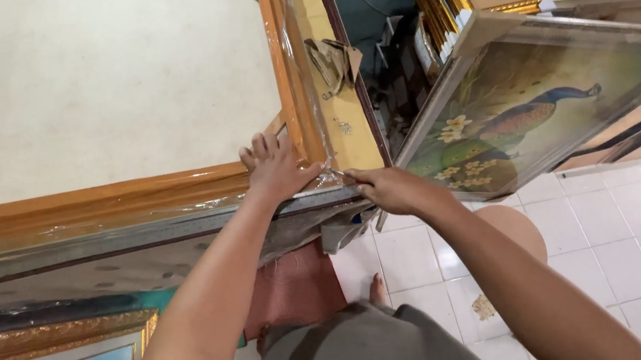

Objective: The person uses a screwdriver to tighten screws on the corners of a wooden picture frame placed on a workbench. They briefly lift and reposition the frame, then continue securing the corners with the screwdriver.

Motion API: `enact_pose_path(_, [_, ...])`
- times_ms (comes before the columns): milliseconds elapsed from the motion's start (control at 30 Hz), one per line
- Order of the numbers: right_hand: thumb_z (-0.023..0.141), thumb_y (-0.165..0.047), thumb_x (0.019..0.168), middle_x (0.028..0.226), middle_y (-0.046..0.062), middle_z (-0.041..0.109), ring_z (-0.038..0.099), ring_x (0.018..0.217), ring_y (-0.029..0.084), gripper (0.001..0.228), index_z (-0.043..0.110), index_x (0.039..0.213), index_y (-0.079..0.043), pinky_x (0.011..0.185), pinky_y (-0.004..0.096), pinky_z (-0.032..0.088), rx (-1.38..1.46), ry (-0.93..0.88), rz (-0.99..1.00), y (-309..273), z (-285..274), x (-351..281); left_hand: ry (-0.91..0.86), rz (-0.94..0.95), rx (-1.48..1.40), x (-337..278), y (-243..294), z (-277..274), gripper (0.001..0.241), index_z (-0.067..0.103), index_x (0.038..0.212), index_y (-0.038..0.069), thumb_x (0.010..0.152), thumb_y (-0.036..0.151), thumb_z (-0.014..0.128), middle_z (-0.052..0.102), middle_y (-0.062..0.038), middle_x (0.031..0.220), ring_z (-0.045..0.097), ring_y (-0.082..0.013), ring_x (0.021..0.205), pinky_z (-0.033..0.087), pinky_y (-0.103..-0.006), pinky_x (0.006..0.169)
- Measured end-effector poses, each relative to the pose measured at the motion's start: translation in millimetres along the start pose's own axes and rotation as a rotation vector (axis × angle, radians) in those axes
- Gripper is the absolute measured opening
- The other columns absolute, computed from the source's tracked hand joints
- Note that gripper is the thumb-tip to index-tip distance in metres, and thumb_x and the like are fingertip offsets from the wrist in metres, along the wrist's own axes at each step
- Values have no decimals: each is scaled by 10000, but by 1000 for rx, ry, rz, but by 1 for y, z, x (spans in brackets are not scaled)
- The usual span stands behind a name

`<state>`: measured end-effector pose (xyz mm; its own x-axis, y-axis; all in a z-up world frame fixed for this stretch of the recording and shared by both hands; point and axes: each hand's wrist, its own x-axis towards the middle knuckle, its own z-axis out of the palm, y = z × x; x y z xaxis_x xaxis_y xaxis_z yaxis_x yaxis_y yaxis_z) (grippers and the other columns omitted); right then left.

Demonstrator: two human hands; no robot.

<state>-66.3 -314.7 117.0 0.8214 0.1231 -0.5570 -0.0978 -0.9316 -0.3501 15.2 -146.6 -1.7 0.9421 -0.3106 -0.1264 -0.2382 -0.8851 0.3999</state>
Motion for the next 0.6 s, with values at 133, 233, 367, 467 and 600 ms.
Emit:
enact_pose_path(133, [417, -275, 843, 972, 200, 598, 551, 759, 319, 456, 436, 1295, -219, 663, 369, 444, 75, -15, 2, 17, 11, 14, -70, -30, 5, -2, 1, -4, 671, 386, 953, 87, 695, 702, 468, 339, -152, 1094, 187, -317, 1144, 107, -556, 932])
enact_pose_path(233, [453, -232, 831, 760, 153, 634, 576, 434, 221, 447, 458, 1278, -242, 324, 261, 452, 251, -56, 52, 36, 15, 26, -85, -40, -18, 0, 2, -7, 686, 385, 967, 91, 686, 712, 466, 337, -154, 1116, 176, -315, 1164, 99, -547, 947])
enact_pose_path(367, [427, -181, 858, 698, 138, 594, 543, 413, 190, 432, 444, 1288, -227, 224, 209, 403, 421, -126, 60, 39, 12, 27, -91, -51, -6, -4, 4, -8, 697, 387, 962, 108, 673, 738, 453, 342, -125, 1096, 196, -284, 1143, 129, -498, 939])
enact_pose_path(467, [411, -202, 870, 654, 125, 536, 469, 412, 164, 430, 429, 1298, -176, 246, 207, 377, 433, -135, 45, 42, 8, 26, -83, -54, -11, -1, 2, -7, 691, 397, 948, 112, 667, 740, 468, 346, -126, 1083, 203, -284, 1136, 128, -487, 928])
enact_pose_path(600, [391, -224, 873, 627, 93, 465, 403, 390, 135, 435, 422, 1306, -198, 236, 189, 325, 504, -162, 49, 48, 10, 28, -85, -56, -3, -4, 3, -5, 703, 387, 947, 118, 657, 754, 461, 339, -114, 1083, 195, -278, 1138, 129, -467, 922])
